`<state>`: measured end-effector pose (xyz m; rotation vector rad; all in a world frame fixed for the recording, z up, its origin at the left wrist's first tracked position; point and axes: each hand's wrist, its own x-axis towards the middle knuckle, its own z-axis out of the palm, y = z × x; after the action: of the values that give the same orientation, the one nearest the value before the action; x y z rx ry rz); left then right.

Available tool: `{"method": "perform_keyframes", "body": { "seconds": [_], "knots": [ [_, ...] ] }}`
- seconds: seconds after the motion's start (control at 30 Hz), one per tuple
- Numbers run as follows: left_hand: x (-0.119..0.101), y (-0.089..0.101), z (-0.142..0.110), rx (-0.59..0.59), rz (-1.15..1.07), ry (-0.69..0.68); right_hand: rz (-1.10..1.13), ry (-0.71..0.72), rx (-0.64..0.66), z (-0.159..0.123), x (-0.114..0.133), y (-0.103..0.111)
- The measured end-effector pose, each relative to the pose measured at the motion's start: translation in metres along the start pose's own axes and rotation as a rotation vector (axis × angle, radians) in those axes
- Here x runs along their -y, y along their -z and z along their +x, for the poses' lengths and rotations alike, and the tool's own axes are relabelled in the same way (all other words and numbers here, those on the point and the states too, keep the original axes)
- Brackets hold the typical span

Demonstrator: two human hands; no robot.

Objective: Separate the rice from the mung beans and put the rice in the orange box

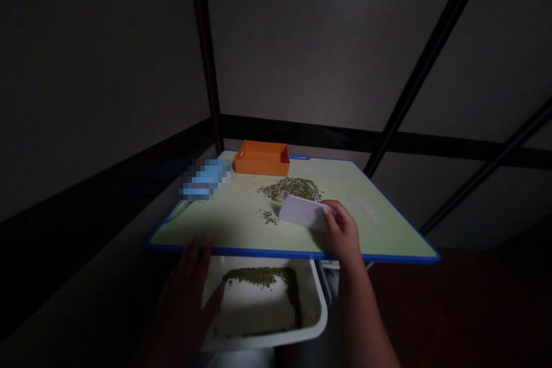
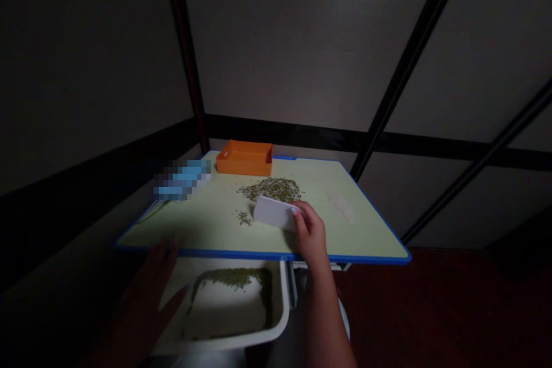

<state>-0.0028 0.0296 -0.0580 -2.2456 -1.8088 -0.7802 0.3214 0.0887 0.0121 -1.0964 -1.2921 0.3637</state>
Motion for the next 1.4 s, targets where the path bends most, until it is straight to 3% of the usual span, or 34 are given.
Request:
{"method": "perform_keyframes", "body": {
  "seconds": [0.17,0.43,0.73,0.97,1.4],
  "knots": [
    [0.002,-0.003,0.000,-0.013,-0.028,0.009,0.000,-0.001,0.016,0.000,-0.001,0.002],
    [-0.001,0.003,0.006,0.084,-0.100,0.111,0.028,-0.006,0.011,0.000,0.000,0.003],
    [0.004,0.001,0.007,0.065,-0.113,0.072,0.065,0.007,0.022,-0.001,0.001,0.006],
    [-0.006,0.012,0.013,0.161,-0.149,0.167,0.069,0.003,0.032,0.000,0.002,0.007],
    [-0.002,0.011,0.010,0.122,-0.134,0.151,0.117,0.026,0.055,-0.001,-0.002,0.005]
  ]
}}
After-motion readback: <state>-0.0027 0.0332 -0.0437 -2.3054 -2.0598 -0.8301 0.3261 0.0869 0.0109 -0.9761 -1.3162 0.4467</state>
